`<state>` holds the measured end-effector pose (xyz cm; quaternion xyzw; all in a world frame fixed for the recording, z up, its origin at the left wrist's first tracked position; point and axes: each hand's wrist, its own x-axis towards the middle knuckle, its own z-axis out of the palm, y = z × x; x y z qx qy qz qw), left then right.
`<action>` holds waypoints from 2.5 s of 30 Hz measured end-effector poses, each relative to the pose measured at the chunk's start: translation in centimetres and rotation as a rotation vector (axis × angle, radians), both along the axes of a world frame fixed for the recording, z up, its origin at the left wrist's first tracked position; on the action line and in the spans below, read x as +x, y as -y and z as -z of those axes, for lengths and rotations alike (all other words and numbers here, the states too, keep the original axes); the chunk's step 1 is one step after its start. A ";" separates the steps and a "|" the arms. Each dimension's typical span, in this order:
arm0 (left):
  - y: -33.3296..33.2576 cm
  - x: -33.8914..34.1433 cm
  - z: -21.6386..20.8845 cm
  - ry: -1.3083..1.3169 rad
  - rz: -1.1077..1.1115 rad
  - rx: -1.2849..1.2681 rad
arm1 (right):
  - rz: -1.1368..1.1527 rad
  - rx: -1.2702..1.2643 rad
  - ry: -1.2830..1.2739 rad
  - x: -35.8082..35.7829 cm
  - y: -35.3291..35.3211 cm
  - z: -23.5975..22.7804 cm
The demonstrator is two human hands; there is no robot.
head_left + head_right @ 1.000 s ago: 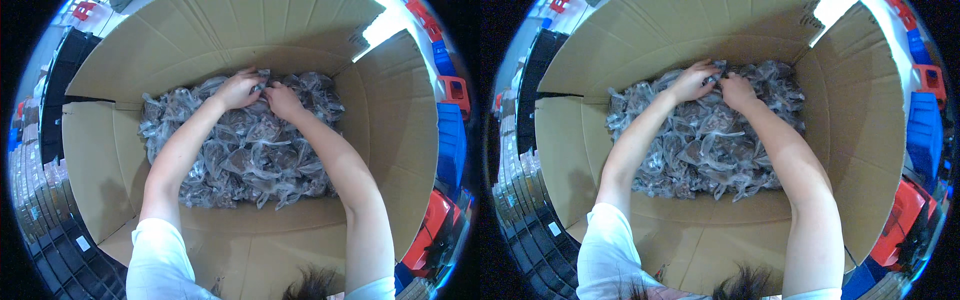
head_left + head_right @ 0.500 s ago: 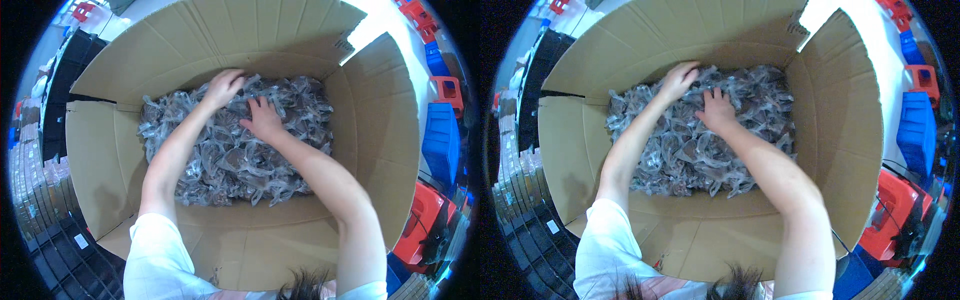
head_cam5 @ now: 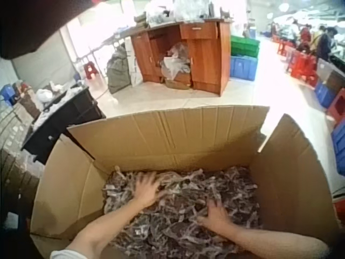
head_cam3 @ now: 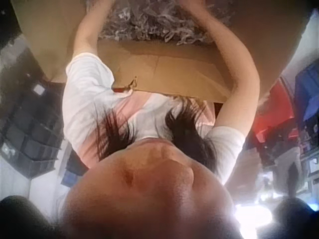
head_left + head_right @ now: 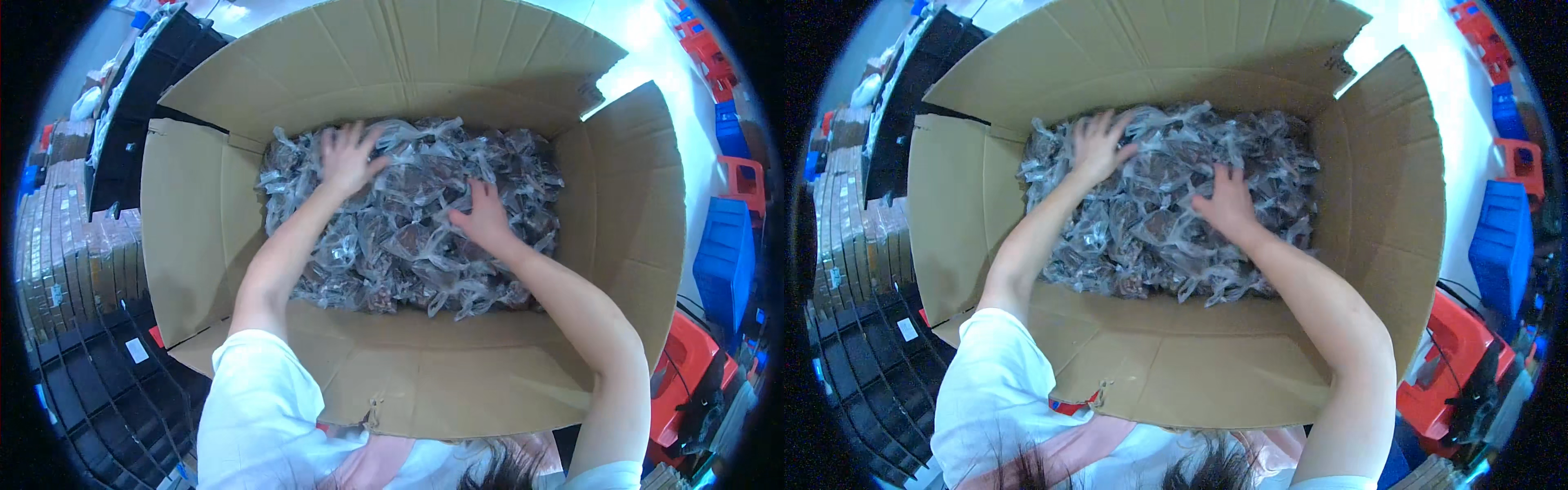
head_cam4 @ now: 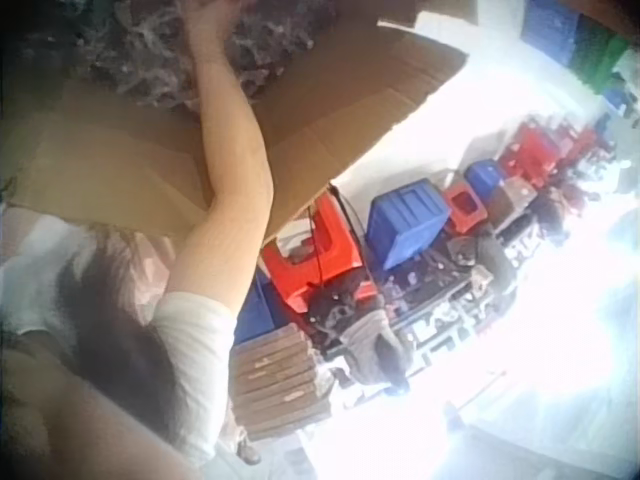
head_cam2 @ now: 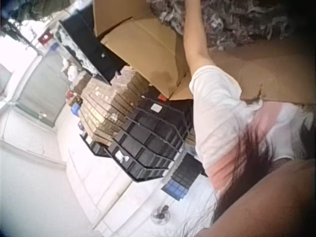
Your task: Sorting small items wrapped in plastic bags from a cardboard box into plastic trays.
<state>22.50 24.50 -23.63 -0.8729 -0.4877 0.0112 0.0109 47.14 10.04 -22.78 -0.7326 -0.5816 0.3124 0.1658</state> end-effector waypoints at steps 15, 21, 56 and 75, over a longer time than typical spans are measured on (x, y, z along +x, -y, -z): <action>-2.9 -4.0 -0.6 -0.222 -0.137 -0.318 | 0.455 -0.488 -0.431 8.8 -1.1 -3.4; -2.4 -7.8 0.9 0.217 -0.156 -0.252 | 0.405 -0.456 -0.157 15.1 -1.2 -1.7; 1.0 -6.8 3.8 0.379 -0.406 0.002 | -0.190 -0.150 0.630 11.1 4.0 1.3; 1.3 -6.0 3.3 0.361 -0.411 0.023 | 0.161 -0.306 0.552 11.5 1.4 0.2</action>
